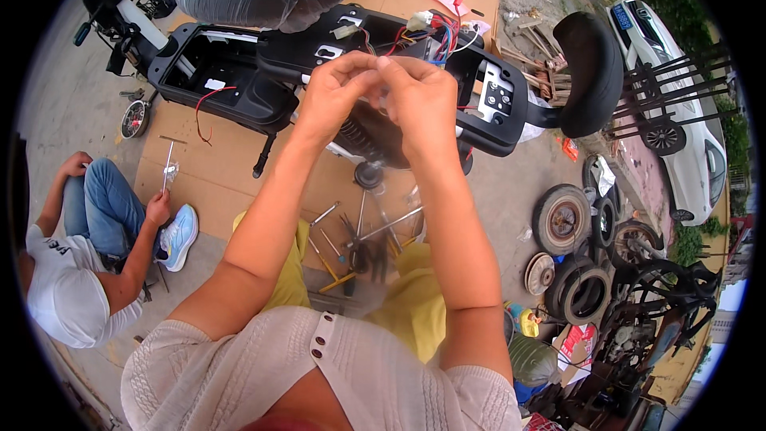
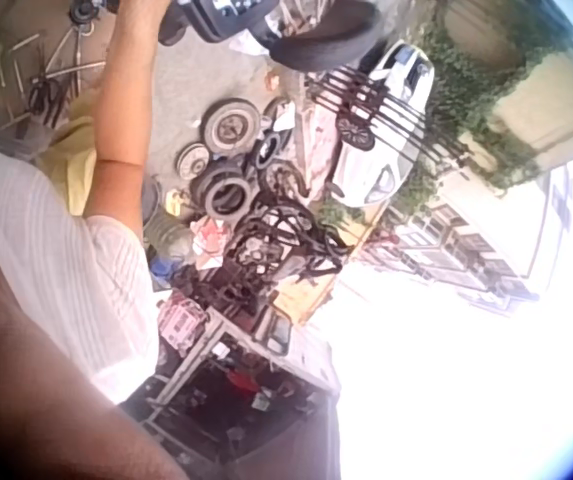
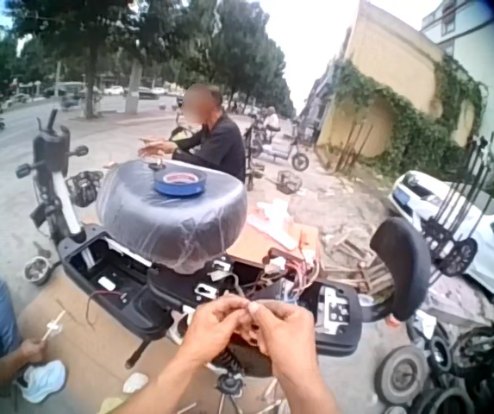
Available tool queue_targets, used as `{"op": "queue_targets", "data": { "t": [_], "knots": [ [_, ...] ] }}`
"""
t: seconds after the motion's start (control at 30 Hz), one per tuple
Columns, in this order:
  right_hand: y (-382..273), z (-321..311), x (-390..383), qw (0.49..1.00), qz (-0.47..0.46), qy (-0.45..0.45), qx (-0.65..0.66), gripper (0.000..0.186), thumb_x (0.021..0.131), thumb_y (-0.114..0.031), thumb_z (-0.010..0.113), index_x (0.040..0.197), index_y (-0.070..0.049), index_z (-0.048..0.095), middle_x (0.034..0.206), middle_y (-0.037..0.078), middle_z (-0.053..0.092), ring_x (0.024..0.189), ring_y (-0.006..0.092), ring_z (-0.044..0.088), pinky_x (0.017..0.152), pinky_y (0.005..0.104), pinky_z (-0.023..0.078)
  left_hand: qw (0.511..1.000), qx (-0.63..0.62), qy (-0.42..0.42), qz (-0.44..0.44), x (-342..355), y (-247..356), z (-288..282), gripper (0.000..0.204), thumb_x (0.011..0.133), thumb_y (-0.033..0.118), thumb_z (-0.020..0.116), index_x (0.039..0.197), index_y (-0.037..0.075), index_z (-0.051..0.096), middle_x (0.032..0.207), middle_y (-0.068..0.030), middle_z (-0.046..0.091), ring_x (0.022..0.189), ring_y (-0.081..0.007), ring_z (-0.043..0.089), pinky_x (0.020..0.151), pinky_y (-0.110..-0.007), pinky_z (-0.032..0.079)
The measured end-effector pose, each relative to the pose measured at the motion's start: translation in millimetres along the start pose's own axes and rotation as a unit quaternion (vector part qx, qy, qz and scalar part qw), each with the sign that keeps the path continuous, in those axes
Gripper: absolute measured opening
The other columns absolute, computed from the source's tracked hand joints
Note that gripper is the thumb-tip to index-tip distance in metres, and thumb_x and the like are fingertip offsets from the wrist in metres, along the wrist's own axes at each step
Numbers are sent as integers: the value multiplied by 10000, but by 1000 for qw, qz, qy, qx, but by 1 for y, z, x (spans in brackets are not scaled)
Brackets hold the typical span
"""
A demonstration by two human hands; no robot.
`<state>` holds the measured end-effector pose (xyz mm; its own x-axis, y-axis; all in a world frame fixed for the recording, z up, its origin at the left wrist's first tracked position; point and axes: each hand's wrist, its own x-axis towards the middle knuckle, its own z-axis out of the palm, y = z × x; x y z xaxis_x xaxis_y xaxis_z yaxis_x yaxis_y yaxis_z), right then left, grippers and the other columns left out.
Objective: The person strips and twists wires on a scooter, then uses pliers to crimp connectors. They wrap the connections with blue electrical tape and connect white plastic connectors to the wiring harness.
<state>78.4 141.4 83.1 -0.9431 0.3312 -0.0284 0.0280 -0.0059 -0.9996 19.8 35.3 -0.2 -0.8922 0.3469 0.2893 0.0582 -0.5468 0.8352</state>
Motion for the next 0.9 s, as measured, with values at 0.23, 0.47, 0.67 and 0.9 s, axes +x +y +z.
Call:
{"op": "queue_targets", "data": {
  "t": [0.23, 0.47, 0.67, 0.9],
  "knots": [
    [7, -13, 4, 993, 73, -54, 76, 280, 962, -203, 639, 995, 73, 670, 900, 125, 704, 526, 87, 521, 422, 215, 378, 996, 1, 15, -83, 2, 5, -1, 136, 890, 96, 691, 961, -20, 687, 786, -31, 665, 595, -73, 537, 520, -206, 404],
    [3, -19, -5, 998, 29, -14, 52, 345, 1033, -262, 485, 1066, 72, 564, 1013, 209, 682, 928, 281, 716, 726, 334, 625, 990, -30, 48, -126, 4, 10, 2, 164, 896, 130, 693, 973, -15, 696, 753, -27, 653, 569, -68, 531, 479, -196, 367],
    [-25, -12, 1, 987, -143, -53, 50, 352, 1035, -250, 485, 1219, 47, 525, 1251, 213, 595, 1083, 298, 658, 827, 367, 587, 990, -34, 45, -131, 7, 12, 1, 183, 879, 123, 683, 946, -47, 674, 725, -45, 621, 574, -86, 533, 473, -219, 383],
    [11, -22, -9, 986, -28, -18, -166, 266, 973, -94, 521, 1138, 92, 614, 961, 150, 681, 701, 141, 647, 540, 253, 527, 989, -57, 44, -127, 12, 9, -3, 242, 855, 94, 722, 1040, 12, 591, 734, -36, 609, 539, -92, 541, 438, -230, 381]
  ]
}}
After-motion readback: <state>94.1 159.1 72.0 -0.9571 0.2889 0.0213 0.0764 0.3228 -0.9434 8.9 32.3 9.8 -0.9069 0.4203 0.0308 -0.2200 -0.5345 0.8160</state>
